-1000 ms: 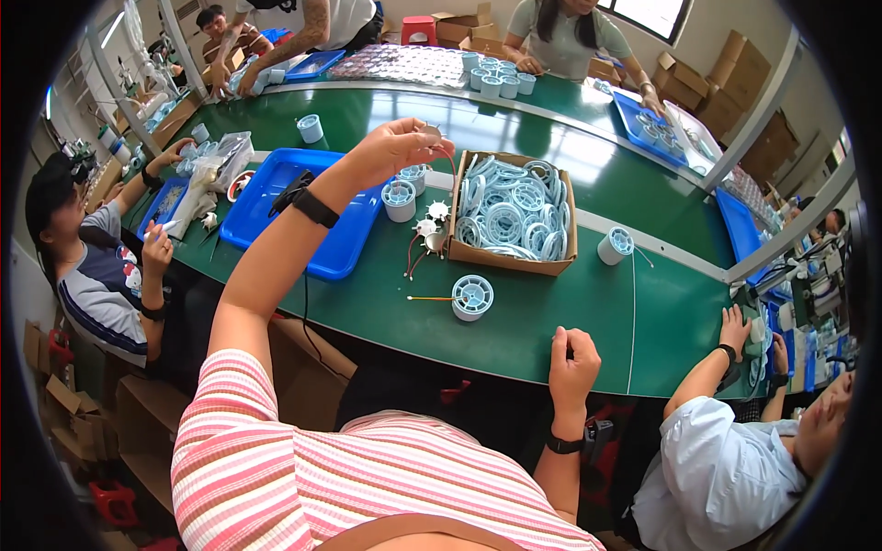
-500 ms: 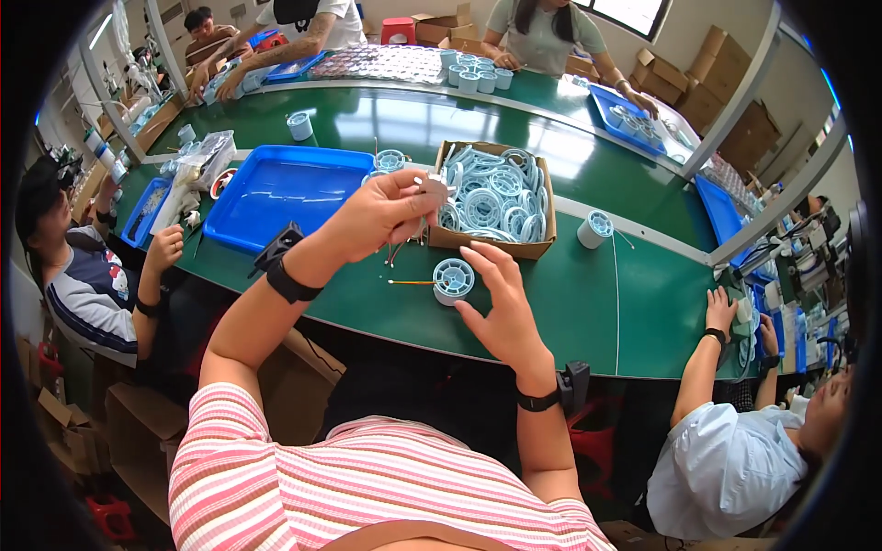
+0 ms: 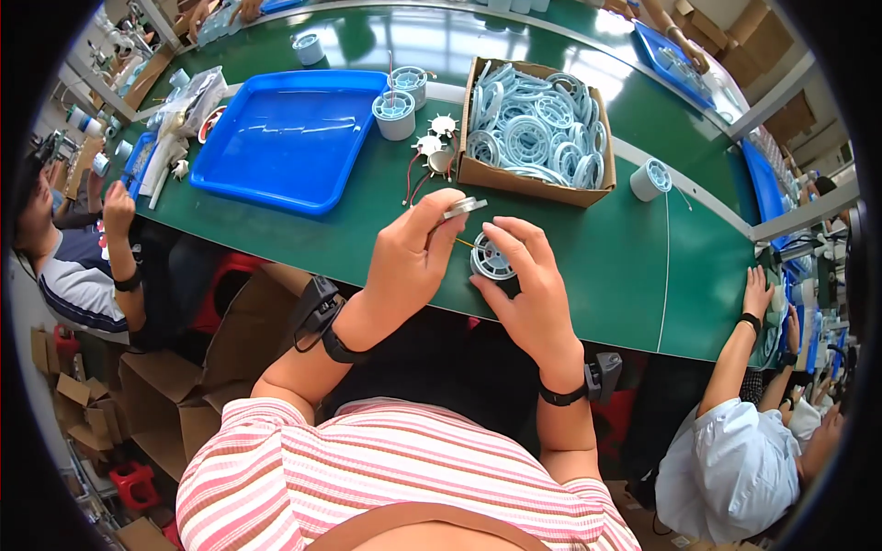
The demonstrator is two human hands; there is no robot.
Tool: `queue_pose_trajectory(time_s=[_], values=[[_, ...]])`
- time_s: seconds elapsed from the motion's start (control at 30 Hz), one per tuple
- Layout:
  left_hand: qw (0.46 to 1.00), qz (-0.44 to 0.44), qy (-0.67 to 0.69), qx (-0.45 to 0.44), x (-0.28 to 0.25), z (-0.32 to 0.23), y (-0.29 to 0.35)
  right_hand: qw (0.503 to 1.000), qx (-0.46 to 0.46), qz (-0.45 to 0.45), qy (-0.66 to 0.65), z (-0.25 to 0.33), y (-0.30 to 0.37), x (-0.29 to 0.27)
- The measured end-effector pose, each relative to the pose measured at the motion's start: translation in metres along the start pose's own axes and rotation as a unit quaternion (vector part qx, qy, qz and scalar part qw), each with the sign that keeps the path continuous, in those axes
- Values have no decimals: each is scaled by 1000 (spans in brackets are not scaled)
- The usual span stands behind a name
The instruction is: Assembling small electronic or mechanical parts at a factory workstation.
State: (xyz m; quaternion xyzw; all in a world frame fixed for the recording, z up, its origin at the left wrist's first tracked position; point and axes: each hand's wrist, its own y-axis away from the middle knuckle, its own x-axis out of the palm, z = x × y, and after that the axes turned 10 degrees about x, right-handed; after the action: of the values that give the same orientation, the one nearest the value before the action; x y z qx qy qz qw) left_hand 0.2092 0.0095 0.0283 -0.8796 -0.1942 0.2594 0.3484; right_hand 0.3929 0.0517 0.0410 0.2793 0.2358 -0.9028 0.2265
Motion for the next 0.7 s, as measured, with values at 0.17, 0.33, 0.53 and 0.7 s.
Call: queue_pose_trajectory(time_s=[0.17, 0.33, 0.53, 0.7], values=[[989, 78, 41, -119, 3, 13, 7, 998, -10, -46, 30, -9, 7, 9], [996, 54, 51, -55, -13, -7, 0, 997, -4, -71, 24, 2, 16, -9], [970, 142, 22, 199, -25, -26, -18, 968, 66, -13, -243, 23, 16, -27], [887, 144, 360, -251, -19, -28, -15, 947, 94, -46, -305, 24, 18, -21]])
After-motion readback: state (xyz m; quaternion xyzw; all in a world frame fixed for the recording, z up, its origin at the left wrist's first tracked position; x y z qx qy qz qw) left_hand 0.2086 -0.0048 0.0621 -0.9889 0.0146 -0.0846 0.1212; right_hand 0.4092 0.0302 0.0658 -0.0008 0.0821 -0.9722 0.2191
